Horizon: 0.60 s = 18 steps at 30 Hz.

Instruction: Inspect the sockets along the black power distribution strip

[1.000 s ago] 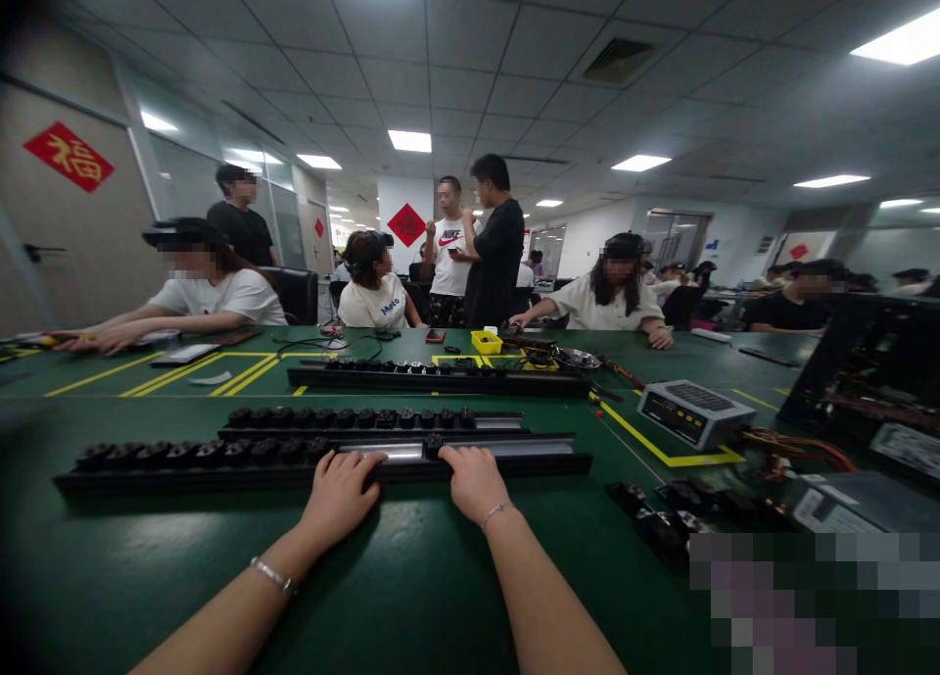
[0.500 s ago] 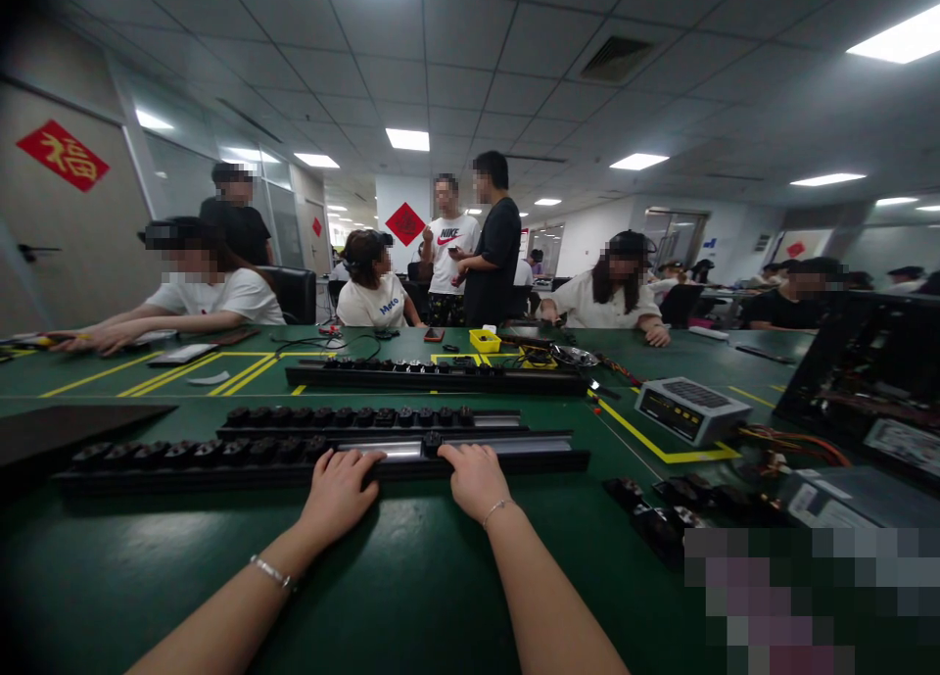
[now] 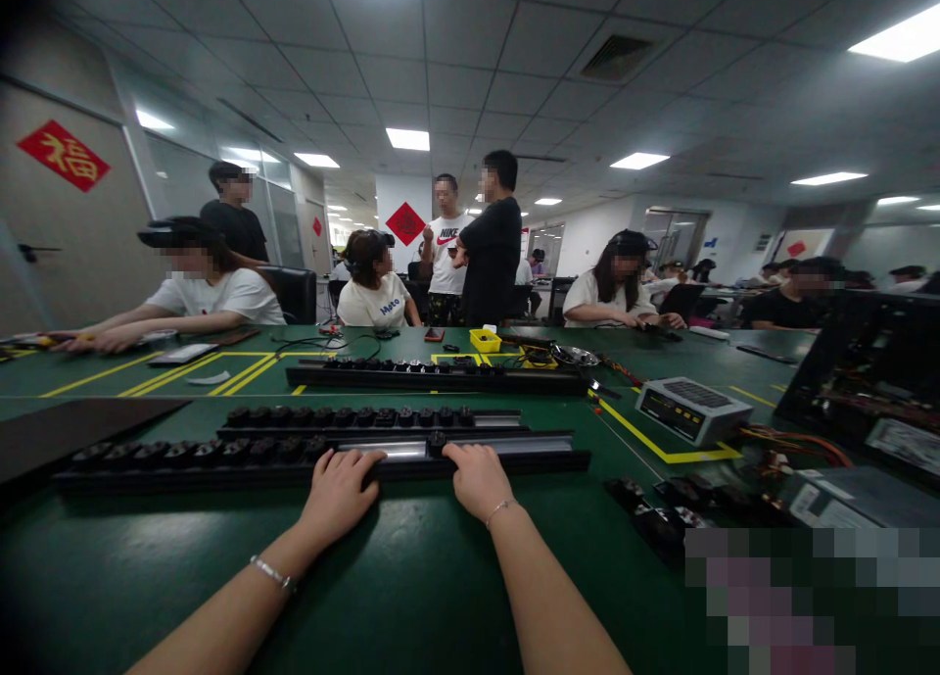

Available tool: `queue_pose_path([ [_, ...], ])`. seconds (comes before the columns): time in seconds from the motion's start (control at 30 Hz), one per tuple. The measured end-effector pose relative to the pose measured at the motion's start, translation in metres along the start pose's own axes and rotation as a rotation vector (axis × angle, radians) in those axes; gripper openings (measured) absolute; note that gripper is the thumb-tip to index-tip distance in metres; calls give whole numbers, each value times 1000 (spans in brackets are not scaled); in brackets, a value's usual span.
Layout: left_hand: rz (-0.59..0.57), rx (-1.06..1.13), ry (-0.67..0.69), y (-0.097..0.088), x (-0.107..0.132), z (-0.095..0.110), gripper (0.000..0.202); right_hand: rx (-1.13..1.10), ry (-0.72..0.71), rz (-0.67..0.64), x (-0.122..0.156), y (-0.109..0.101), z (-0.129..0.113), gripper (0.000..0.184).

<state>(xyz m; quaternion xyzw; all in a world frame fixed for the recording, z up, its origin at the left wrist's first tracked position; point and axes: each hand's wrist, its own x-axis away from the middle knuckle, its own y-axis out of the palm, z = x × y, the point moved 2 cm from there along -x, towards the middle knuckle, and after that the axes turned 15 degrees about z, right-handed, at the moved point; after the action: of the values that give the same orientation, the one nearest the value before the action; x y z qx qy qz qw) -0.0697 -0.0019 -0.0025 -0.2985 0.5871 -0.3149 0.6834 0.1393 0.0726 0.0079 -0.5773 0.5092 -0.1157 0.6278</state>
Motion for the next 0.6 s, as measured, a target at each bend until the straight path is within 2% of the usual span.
queue_pose_path([
  [0.2,-5,4,-9,2,0,0,38,-3,-15,52,3,-1,1,43],
  [0.6,26,23,1,4,0,-2,38,-8,-5,38,2,1,6,42],
])
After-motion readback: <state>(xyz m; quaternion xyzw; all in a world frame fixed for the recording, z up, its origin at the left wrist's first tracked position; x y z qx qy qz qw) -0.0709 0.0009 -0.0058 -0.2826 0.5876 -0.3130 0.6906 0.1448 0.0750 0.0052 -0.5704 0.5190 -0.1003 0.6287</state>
